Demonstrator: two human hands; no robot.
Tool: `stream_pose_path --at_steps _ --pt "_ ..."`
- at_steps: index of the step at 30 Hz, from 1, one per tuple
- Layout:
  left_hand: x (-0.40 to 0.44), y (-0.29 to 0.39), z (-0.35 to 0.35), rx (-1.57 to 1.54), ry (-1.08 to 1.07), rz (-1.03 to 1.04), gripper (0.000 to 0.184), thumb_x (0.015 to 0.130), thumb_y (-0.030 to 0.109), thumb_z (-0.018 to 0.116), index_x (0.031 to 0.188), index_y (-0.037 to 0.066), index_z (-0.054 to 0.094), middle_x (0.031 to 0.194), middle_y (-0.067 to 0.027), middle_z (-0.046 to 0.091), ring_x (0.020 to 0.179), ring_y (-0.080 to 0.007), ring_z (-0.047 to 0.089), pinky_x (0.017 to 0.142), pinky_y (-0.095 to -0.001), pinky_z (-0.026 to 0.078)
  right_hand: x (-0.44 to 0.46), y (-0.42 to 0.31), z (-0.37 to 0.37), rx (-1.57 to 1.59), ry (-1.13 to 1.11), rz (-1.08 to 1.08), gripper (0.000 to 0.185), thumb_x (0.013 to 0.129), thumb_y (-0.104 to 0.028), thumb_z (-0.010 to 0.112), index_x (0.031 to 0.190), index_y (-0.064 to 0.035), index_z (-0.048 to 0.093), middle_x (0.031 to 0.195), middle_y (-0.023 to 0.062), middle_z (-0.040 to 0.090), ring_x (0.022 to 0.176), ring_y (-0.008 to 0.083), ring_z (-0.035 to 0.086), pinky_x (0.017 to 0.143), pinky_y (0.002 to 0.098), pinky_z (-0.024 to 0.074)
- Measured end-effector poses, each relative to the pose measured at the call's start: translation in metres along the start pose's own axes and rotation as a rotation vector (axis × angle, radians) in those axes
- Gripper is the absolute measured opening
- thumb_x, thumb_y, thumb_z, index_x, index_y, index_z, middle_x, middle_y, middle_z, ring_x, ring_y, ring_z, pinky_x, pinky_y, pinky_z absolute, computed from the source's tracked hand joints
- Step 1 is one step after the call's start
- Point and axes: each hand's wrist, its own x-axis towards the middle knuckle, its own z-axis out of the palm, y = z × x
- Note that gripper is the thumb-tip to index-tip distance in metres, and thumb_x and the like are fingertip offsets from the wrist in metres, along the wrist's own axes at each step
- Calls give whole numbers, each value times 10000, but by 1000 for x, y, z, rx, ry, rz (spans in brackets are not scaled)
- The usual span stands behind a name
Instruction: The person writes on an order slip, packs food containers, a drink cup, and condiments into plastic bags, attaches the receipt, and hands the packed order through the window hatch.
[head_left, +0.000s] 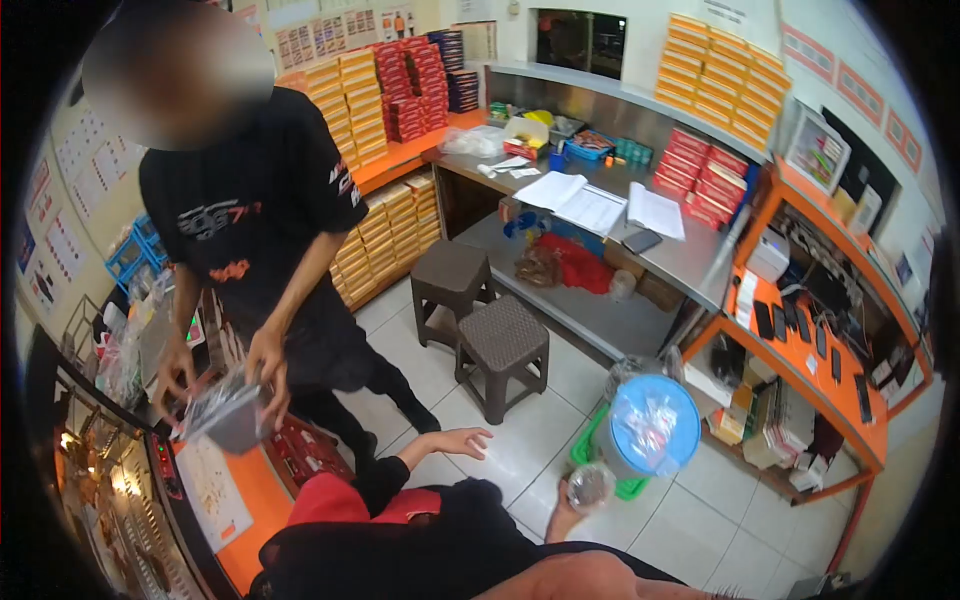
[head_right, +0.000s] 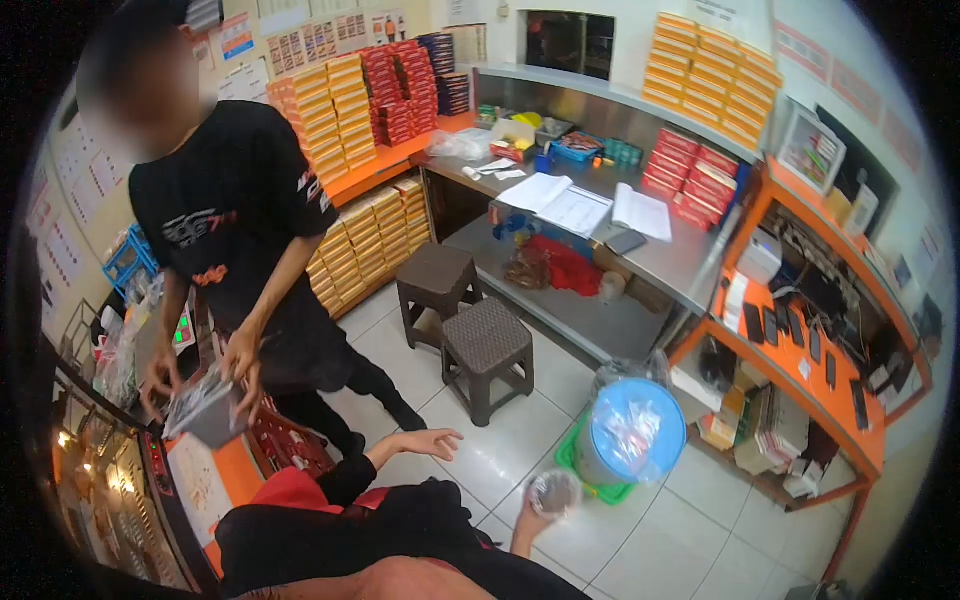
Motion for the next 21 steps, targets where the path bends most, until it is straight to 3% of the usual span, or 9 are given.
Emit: stream_pose_path --at_steps 2,5,8,10,11,14,17,18,21 --pt "6 37 -36 36 6 171 738 762 276 710 1344 73 305 1217 -162 478 1127 -266 469 952 -354 386 24 39 64 -167 -217 -2 693 624 -58 756 1230 -12 424 1188 128 529 1120 226 489 1037 353 294" --pt "17 82 -72 164 90 483 830 716 262 748 1360 49 269 1299 -175 387 1228 -285 368 1018 -352 318 50 -16 160 -195 -484 -31 637 622 -67 758 1181 -1 458 1131 111 568 1060 209 537 966 333 381" --pt "42 87 -105 235 344 583 913 632 273 808 1335 -4 294 1287 -164 391 1228 -277 371 1029 -346 298 73 -24 235 -91 -598 73 640 621 -83 772 1165 -3 446 1102 107 577 1026 202 560 913 326 427" --pt "63 73 -128 -27 473 543 921 593 249 832 1316 -12 325 1274 -155 427 1205 -258 412 1017 -349 317 84 -39 279 10 -613 135 654 618 -128 806 1146 -8 439 1113 113 563 1039 205 554 902 336 430" --pt "67 70 -143 -124 505 494 903 572 206 844 1301 -3 352 1255 -140 470 1175 -234 453 998 -343 344 91 -50 303 -51 -637 21 638 624 -146 804 1125 -21 430 1099 107 565 1023 209 561 902 337 425" --pt "74 57 -195 -283 572 471 838 597 190 836 1275 0 381 1178 -106 543 1093 -191 521 948 -314 399 107 25 349 -192 -835 -66 762 587 -139 785 1220 13 389 1215 164 443 1140 281 464 976 365 361" --pt "54 59 -257 -383 671 449 801 600 185 838 1246 4 400 1141 -100 563 1045 -177 548 914 -316 430 137 -4 419 -269 -1142 -233 809 608 -171 779 1270 15 352 1240 188 412 1182 323 413 1003 378 329" --pt "44 57 -279 -410 727 425 807 590 166 842 1246 9 398 1142 -92 556 1046 -178 544 914 -321 428 146 -14 442 -193 -1242 -198 789 665 -195 751 1296 12 325 1241 205 402 1185 338 400 1003 382 327" --pt "18 47 -333 -445 967 369 815 578 127 845 1248 21 392 1139 -78 541 1049 -185 534 912 -331 424 170 -6 517 -207 -1521 -209 760 698 -188 724 1319 -36 315 1249 172 413 1159 293 444 965 367 371"
